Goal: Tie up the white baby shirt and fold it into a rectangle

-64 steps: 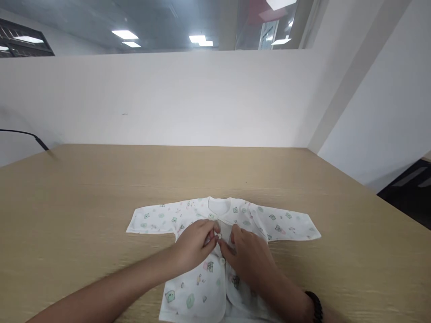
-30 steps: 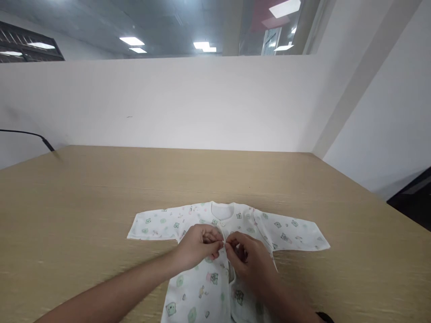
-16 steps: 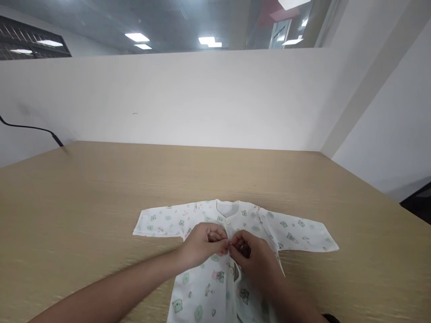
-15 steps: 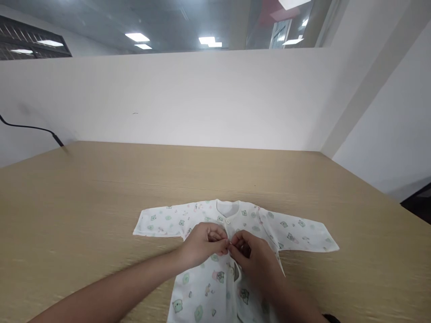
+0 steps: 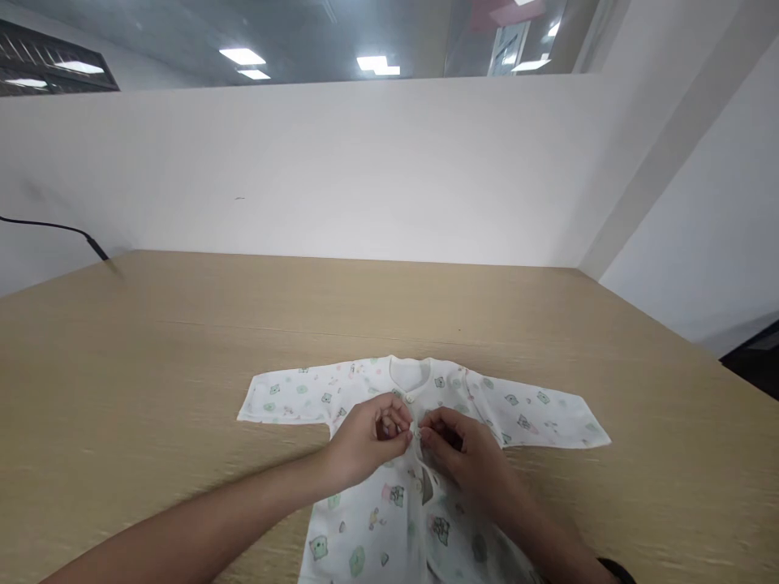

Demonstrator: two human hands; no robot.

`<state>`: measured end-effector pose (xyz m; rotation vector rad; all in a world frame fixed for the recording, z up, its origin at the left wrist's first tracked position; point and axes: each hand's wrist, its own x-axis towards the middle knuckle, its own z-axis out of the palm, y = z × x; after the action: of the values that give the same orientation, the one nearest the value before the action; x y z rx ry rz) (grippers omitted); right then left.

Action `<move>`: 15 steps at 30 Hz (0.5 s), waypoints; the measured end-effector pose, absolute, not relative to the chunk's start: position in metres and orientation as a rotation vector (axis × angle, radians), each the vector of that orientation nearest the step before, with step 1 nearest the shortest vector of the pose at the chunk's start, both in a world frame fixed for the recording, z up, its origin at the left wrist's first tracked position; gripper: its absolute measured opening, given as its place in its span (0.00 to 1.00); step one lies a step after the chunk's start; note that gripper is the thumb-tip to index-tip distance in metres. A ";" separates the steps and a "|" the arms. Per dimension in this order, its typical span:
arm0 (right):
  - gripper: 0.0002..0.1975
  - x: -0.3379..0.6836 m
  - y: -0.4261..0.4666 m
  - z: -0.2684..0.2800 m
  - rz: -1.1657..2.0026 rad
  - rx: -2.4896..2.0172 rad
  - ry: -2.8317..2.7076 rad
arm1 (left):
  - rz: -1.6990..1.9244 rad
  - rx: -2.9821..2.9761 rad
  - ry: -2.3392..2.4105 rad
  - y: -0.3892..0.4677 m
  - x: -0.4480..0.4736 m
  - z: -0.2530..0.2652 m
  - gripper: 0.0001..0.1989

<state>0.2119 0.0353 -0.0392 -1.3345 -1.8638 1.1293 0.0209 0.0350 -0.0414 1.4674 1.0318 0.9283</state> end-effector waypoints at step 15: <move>0.22 0.219 0.020 -0.044 0.633 -1.200 -2.178 | 0.868 2.152 1.120 0.043 0.005 -0.040 0.10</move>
<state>0.2187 0.0197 -0.0438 -1.2005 -2.1777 0.6333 0.0055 0.0430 -0.0397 2.1521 1.1195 0.8680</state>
